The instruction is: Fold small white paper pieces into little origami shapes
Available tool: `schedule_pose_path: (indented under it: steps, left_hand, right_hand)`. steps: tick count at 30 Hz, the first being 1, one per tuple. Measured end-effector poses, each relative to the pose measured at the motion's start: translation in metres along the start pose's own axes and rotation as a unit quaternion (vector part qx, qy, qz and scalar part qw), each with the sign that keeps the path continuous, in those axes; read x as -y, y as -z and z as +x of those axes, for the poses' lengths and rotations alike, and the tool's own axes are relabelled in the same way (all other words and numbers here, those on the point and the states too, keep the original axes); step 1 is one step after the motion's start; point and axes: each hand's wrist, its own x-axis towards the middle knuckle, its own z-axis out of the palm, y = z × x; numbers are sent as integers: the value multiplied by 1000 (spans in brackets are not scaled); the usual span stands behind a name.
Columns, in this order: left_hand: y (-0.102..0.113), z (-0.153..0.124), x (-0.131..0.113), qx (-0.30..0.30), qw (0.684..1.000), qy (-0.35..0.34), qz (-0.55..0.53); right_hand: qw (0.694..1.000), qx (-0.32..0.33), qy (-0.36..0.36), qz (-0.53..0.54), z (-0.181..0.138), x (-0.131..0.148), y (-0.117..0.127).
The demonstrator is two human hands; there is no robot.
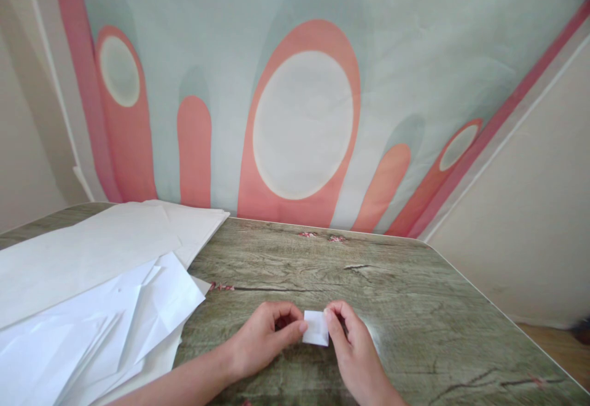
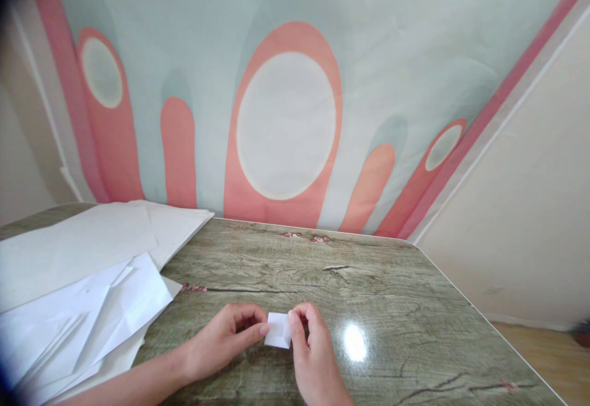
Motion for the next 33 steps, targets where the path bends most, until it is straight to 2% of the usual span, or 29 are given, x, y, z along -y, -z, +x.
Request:
schedule_pose_path:
  steps: [7,14,17,20,28,33]
  left_hand:
    - [-1,1,0,-21,999,8,41]
    - [-1,1,1,-49,994,1,93]
    - [-1,1,3,-44,993,-13,109]
    - [-2,1,3,-32,997,-11,75]
    - [-6,2,5,-10,997,47,-53]
    - [-7,3,1,-30,996,67,-50]
  right_hand:
    - [998,-5,-12,53,-3,-2,-5]
    - [996,90,6,12,2,4,1]
    - [995,95,-4,-20,4,4,2]
    - [996,87,-17,-13,4,5,1]
    - [996,77,-30,27,2,10,-2]
    - [995,86,-31,35,2,9,-4]
